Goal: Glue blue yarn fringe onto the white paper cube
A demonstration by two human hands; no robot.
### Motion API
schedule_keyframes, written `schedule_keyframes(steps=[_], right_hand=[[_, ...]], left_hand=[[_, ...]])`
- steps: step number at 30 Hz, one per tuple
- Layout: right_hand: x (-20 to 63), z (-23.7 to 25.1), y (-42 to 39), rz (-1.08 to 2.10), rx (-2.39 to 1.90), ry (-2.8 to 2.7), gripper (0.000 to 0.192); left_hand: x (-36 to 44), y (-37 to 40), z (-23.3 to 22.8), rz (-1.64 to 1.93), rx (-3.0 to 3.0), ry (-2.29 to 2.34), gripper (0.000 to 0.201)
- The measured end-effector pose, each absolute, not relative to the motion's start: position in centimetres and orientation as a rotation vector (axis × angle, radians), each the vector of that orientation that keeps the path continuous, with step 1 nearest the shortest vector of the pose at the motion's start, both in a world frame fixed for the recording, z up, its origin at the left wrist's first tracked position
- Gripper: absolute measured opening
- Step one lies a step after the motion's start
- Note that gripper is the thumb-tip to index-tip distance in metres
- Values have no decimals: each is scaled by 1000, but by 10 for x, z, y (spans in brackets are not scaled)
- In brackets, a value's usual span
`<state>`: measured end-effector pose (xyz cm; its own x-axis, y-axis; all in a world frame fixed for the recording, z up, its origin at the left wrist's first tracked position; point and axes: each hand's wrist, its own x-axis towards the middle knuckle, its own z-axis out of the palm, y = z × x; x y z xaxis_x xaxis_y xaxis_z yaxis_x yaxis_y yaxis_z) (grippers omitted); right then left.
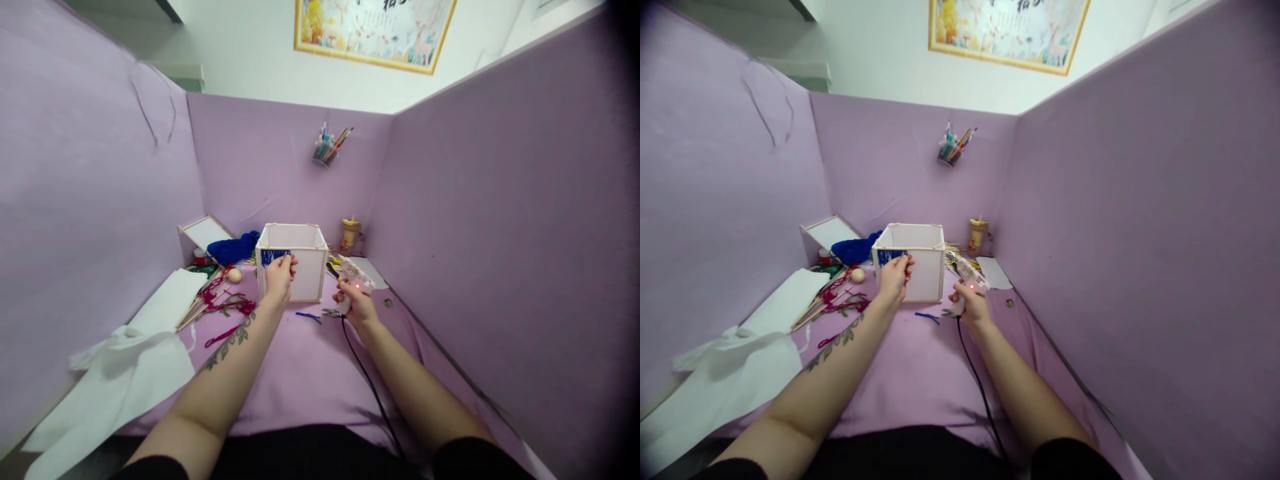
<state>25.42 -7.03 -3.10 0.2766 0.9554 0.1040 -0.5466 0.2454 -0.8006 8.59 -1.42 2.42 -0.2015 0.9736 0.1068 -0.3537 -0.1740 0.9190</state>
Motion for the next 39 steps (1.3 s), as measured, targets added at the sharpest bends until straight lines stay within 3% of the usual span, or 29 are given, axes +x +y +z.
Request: schedule_keyframes(steps=[10, 24, 33, 39], right_hand=[[254, -34, -73, 1073, -775, -792, 27], [224, 30, -61, 311, -1185, -1616, 18], [219, 40, -51, 260, -1330, -1698, 30], [216, 40, -47, 197, -1368, -1727, 19]], left_hand=[[84, -18, 38, 1544, 766, 956, 13], [78, -17, 37, 1530, 763, 863, 15], [78, -19, 38, 1518, 761, 851, 14], [77, -17, 35, 1529, 791, 844, 19]])
